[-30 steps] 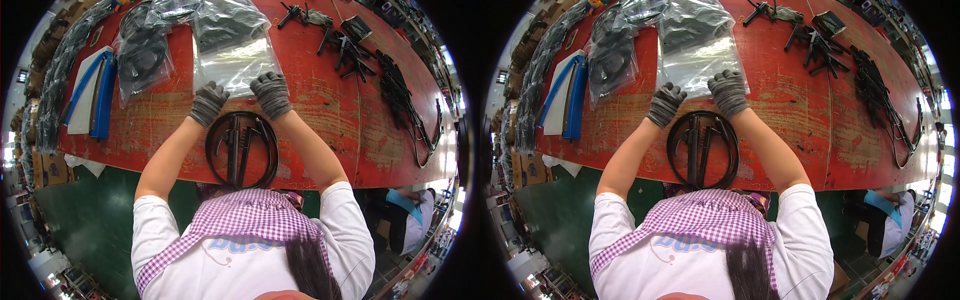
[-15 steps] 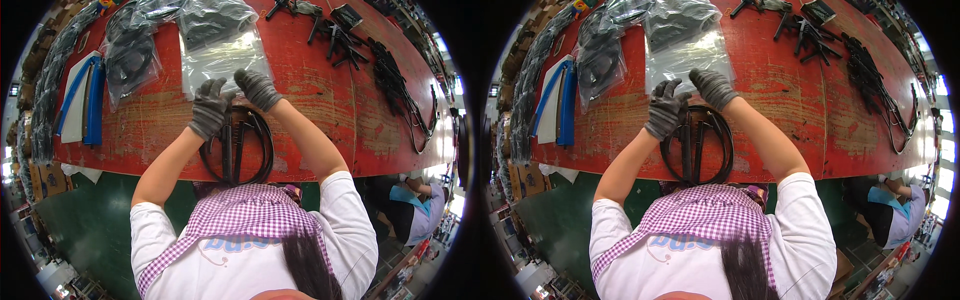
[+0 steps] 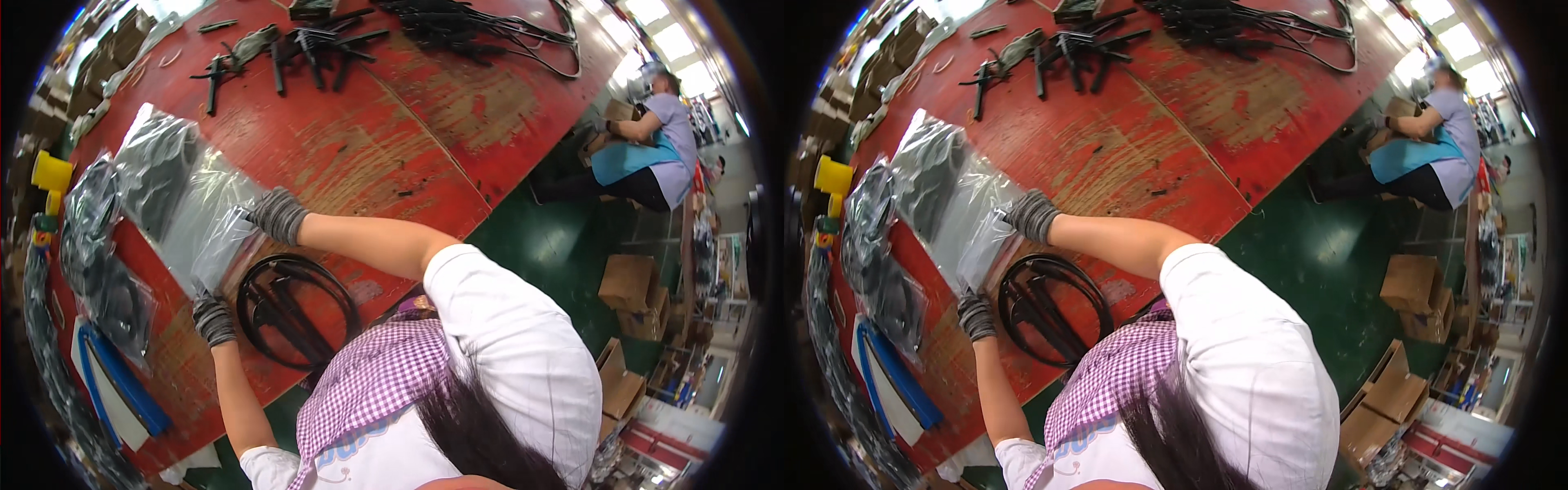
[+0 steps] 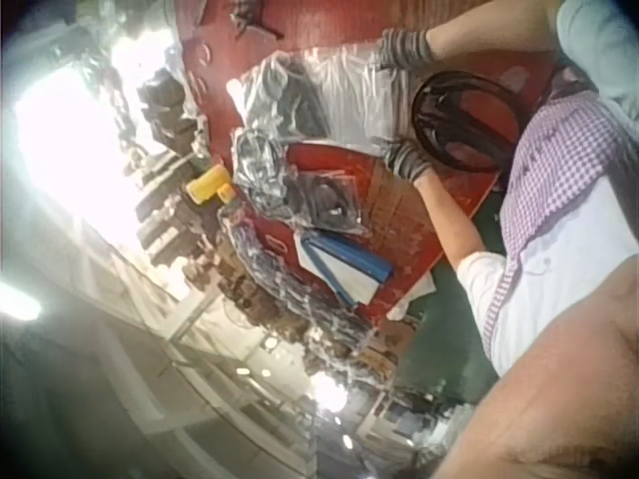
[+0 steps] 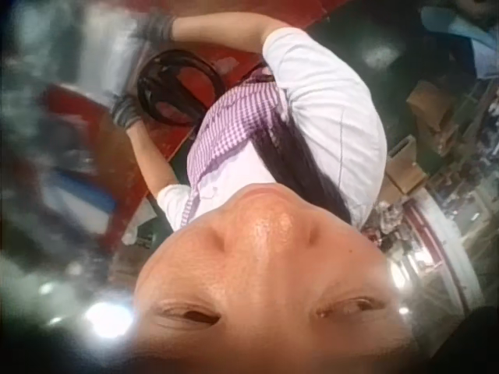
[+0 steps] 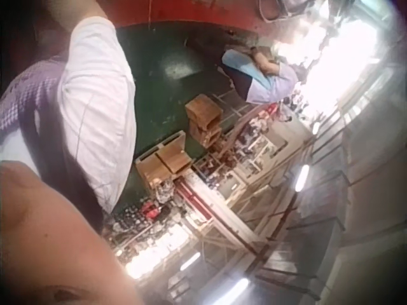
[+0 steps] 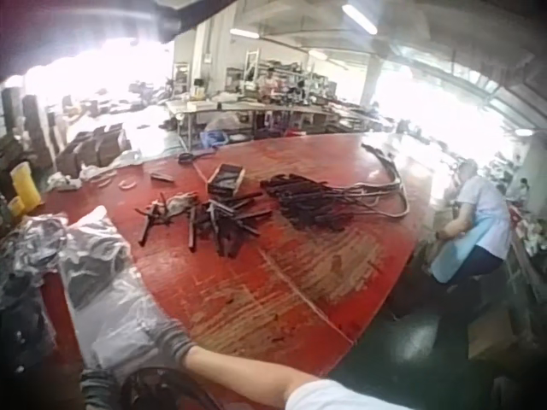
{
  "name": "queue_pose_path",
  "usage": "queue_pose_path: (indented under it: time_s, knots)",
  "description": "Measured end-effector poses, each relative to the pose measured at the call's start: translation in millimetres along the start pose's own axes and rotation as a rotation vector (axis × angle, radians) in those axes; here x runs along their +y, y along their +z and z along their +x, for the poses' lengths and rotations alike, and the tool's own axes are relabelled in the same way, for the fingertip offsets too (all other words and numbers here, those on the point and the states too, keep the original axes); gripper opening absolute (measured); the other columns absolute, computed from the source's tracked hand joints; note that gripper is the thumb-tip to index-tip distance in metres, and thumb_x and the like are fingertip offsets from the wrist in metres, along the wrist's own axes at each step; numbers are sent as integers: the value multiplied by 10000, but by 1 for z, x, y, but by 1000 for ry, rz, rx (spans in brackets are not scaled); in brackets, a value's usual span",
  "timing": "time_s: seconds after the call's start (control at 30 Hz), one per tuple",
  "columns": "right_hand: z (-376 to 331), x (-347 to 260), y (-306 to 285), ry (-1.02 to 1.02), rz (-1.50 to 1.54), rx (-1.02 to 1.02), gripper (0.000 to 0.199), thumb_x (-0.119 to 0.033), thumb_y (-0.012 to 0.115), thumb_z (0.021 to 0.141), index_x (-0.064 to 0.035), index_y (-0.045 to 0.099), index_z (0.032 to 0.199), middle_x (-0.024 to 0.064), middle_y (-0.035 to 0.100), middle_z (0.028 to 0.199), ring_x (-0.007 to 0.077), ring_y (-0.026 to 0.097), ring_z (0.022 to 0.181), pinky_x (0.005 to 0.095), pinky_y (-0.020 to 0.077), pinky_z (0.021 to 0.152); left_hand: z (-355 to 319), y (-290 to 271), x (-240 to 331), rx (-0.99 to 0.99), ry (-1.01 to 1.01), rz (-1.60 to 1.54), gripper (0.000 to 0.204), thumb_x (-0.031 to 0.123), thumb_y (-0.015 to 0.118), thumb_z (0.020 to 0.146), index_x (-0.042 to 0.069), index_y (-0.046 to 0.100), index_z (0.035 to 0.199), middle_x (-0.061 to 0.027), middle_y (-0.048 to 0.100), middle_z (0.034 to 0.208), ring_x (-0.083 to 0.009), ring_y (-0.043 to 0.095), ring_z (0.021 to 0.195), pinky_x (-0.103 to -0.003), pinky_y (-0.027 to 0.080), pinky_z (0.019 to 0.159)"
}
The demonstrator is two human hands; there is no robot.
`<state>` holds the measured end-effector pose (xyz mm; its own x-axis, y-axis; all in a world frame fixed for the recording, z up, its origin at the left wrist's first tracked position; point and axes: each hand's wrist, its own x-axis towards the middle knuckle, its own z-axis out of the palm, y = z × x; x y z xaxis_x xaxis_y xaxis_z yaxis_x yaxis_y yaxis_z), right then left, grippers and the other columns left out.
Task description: The person repeatedly picks up black cables from a pile on a red table, coils them into circular shapes, and places them into clear plastic bags. The person then moves the packaged cables to a stack on the left side of the table. The process is repeated for multiple cables throughout the video.
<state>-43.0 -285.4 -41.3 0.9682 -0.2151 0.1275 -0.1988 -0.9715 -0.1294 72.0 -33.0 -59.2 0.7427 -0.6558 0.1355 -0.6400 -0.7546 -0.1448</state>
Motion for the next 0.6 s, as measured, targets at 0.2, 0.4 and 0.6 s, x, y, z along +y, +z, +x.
queue_pose_path:
  time_s: [0.2, 0.4, 0.6]
  knots:
    - [-108, 16, -1, -261, 166, -80, 350, -174, 486, 767, -202, 450, 1114, 99, 559, 596, 290, 566, 522, 417, 404, 430, -56, 2, -7, 106, 416, -93, 487, 154, 492, 821, 109, 406, 1298, -66, 592, 842, -213, 569, 572, -312, 445, 477]
    - [-221, -25, -19, -239, 361, -159, 219, -318, 443, 846, -172, 582, 931, 117, 508, 529, 301, 534, 466, 427, 372, 375, -171, -6, 4, -154, -68, -1033, 224, 136, 522, 835, 63, 613, 1026, -161, 633, 884, -239, 622, 704, -332, 476, 590]
    - [-222, -20, -37, -355, 474, -316, 266, -323, 457, 852, -216, 585, 1060, 112, 548, 589, 300, 544, 509, 405, 413, 444, -226, -63, 36, -57, 15, -900, 184, 142, 535, 813, 63, 631, 949, -110, 647, 788, -241, 596, 620, -308, 455, 547]
